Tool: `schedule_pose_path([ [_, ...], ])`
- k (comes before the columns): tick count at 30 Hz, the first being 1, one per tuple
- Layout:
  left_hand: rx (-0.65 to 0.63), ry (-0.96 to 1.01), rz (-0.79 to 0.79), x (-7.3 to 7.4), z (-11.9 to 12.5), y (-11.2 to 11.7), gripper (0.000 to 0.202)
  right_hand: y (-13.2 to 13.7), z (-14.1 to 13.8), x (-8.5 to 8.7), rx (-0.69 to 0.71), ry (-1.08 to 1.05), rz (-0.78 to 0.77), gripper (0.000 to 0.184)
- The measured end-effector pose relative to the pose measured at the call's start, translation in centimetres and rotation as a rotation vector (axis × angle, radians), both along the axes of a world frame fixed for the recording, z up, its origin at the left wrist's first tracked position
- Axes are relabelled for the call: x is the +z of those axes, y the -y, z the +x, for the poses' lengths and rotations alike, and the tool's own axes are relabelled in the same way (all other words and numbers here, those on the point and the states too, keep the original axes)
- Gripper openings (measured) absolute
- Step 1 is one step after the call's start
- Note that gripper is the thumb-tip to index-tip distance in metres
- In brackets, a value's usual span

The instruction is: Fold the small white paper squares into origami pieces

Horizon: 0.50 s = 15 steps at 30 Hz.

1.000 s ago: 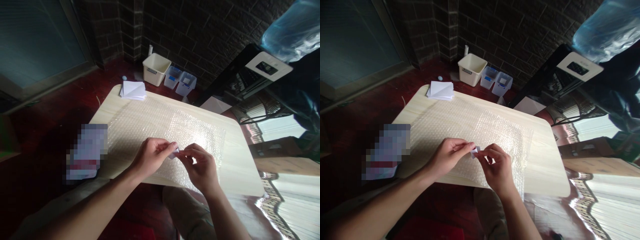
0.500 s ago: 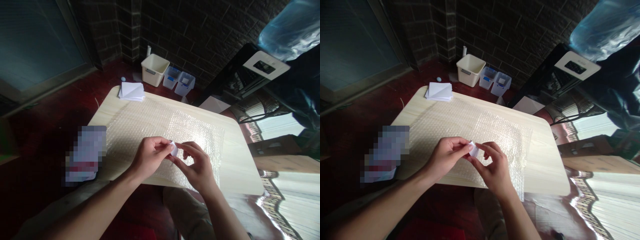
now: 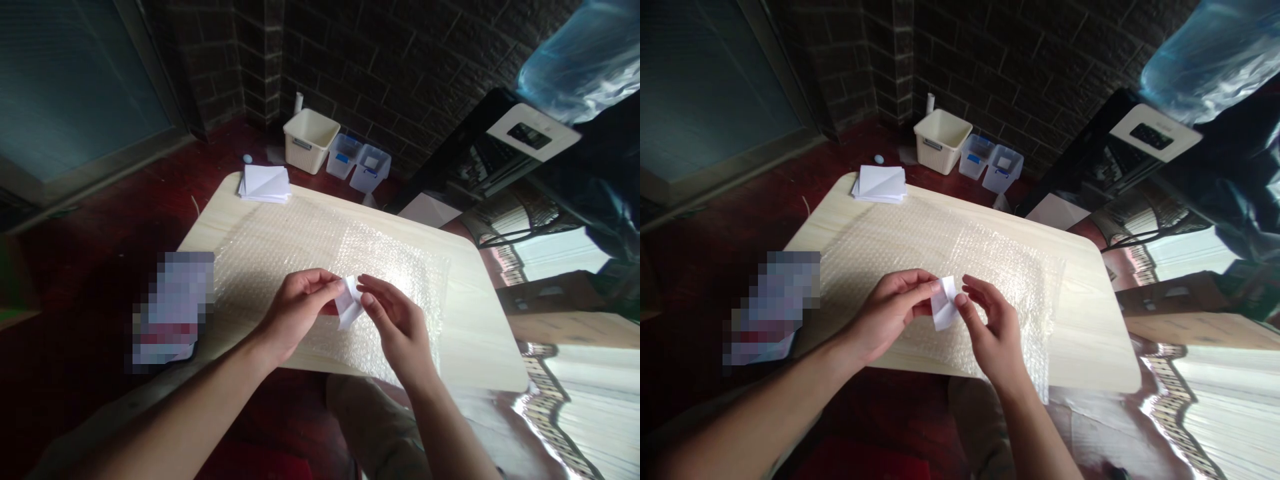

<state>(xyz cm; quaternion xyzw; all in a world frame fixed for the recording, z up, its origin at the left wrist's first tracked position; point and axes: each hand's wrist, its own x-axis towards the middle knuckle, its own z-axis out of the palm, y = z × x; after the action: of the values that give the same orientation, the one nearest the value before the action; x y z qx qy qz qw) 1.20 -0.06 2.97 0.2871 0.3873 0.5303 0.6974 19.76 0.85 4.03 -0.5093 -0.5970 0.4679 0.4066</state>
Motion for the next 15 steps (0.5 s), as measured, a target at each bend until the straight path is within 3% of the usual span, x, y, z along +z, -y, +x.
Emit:
schedule_pose_path([
  [5,-0.034,-0.094,0.02,0.02,0.09,-0.01,0.025,-0.25,0.21,0.1,0.024,-0.166,-0.197,0.022],
  [10,-0.015,-0.209,0.072,-0.41,0.24,0.08,0.027,-0.21,0.43,-0.17,0.012,-0.235,-0.218,0.022],
  [15,-0.075,-0.143,0.042,-0.28,0.2,0.14,0.028,-0.23,0.69,-0.5,-0.026,-0.225,-0.19,0.024],
])
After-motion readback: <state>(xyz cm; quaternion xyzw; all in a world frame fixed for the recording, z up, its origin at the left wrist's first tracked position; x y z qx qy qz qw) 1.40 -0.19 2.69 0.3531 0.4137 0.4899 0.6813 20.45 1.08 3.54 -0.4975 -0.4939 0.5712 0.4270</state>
